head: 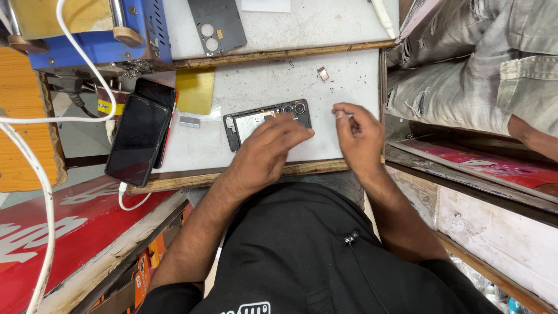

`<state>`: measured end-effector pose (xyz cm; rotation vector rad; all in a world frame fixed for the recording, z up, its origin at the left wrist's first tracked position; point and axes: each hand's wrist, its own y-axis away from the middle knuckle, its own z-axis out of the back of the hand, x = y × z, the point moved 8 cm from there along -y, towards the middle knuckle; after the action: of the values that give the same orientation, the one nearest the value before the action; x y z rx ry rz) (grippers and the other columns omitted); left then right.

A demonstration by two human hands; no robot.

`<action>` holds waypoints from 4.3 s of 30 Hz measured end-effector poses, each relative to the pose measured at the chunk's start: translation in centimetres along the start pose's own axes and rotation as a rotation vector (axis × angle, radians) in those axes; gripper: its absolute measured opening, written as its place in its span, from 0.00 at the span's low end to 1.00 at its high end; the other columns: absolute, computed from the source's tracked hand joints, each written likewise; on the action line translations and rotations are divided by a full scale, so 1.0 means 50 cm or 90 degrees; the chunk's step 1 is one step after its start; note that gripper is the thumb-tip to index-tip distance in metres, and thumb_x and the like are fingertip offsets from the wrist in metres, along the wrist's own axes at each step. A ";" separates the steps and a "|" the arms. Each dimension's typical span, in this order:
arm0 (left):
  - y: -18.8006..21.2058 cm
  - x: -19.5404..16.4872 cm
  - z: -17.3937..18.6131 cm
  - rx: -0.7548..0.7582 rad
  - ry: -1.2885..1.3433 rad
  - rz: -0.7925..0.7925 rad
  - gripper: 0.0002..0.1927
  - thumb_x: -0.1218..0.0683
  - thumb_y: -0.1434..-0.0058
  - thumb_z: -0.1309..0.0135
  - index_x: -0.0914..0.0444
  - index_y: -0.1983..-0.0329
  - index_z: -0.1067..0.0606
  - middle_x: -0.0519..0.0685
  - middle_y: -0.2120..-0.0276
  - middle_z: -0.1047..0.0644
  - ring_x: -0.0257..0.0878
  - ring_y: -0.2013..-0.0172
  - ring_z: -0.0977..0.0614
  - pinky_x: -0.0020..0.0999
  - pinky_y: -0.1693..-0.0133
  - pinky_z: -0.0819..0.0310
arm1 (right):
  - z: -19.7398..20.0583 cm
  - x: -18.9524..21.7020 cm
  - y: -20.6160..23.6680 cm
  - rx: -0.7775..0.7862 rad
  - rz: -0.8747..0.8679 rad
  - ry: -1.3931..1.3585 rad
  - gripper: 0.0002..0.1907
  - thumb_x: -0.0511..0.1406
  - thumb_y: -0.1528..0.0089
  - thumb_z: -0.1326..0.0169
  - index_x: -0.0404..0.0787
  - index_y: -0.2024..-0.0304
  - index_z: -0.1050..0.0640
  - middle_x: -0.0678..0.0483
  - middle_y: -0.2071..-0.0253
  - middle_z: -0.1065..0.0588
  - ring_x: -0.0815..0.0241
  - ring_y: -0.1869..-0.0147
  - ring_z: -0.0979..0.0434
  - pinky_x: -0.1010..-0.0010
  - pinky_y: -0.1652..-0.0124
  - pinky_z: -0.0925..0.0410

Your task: The person reassembles a disassembled smartphone on a workbench. They place the back cover onto the chassis, press the edges to seat it, and then use a screwdriver to fasten screws around the camera module. The person repeatedly powers the phone on and off to check the display and touch response.

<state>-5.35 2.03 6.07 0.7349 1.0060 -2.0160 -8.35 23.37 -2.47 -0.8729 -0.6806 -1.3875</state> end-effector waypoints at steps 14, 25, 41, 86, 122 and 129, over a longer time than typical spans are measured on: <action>0.014 -0.004 -0.045 0.070 -0.086 -0.046 0.30 0.68 0.43 0.46 0.53 0.39 0.23 0.49 0.50 0.21 0.53 0.38 0.26 0.51 0.38 0.28 | 0.054 0.089 -0.089 0.036 0.068 0.253 0.07 0.34 0.34 0.37 0.42 0.53 0.15 0.51 0.56 0.19 0.60 0.69 0.22 0.68 0.66 0.28; 0.009 0.031 -0.032 0.067 0.008 0.070 0.23 0.64 0.35 0.45 0.49 0.40 0.25 0.49 0.48 0.23 0.49 0.44 0.21 0.50 0.42 0.23 | 0.076 0.079 -0.098 0.021 0.056 0.262 0.07 0.32 0.34 0.38 0.41 0.53 0.16 0.50 0.57 0.20 0.57 0.67 0.23 0.65 0.65 0.28; 0.008 0.029 -0.015 0.033 0.090 0.011 0.26 0.71 0.37 0.46 0.55 0.40 0.26 0.49 0.49 0.23 0.47 0.39 0.22 0.50 0.33 0.27 | 0.024 0.062 -0.107 0.069 0.077 0.362 0.08 0.37 0.36 0.36 0.43 0.55 0.15 0.51 0.56 0.21 0.50 0.59 0.19 0.58 0.61 0.26; 0.095 0.119 0.079 -0.272 0.211 0.137 0.28 0.67 0.25 0.50 0.59 0.27 0.46 0.58 0.51 0.20 0.43 0.50 0.16 0.38 0.46 0.18 | -0.030 -0.011 -0.030 0.180 -0.015 -0.044 0.21 0.49 0.31 0.47 0.40 0.67 0.24 0.59 0.76 0.24 0.72 0.75 0.25 0.77 0.77 0.33; 0.036 0.088 -0.011 -0.185 0.212 0.128 0.28 0.64 0.25 0.50 0.58 0.28 0.47 0.56 0.51 0.19 0.44 0.51 0.13 0.37 0.49 0.12 | -0.049 0.029 0.022 0.194 0.078 -0.137 0.09 0.33 0.32 0.41 0.36 0.52 0.21 0.47 0.60 0.17 0.60 0.53 0.15 0.73 0.55 0.20; 0.030 0.087 -0.013 -0.180 0.220 0.138 0.28 0.63 0.24 0.50 0.58 0.27 0.47 0.54 0.52 0.19 0.41 0.51 0.13 0.36 0.49 0.14 | -0.034 -0.043 0.002 0.193 0.032 0.068 0.21 0.42 0.31 0.47 0.37 0.76 0.25 0.54 0.79 0.25 0.67 0.75 0.24 0.74 0.75 0.32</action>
<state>-6.43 0.37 1.87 1.0079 1.3146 -1.5507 -8.56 23.08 -5.18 -0.5689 -0.7584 -1.2376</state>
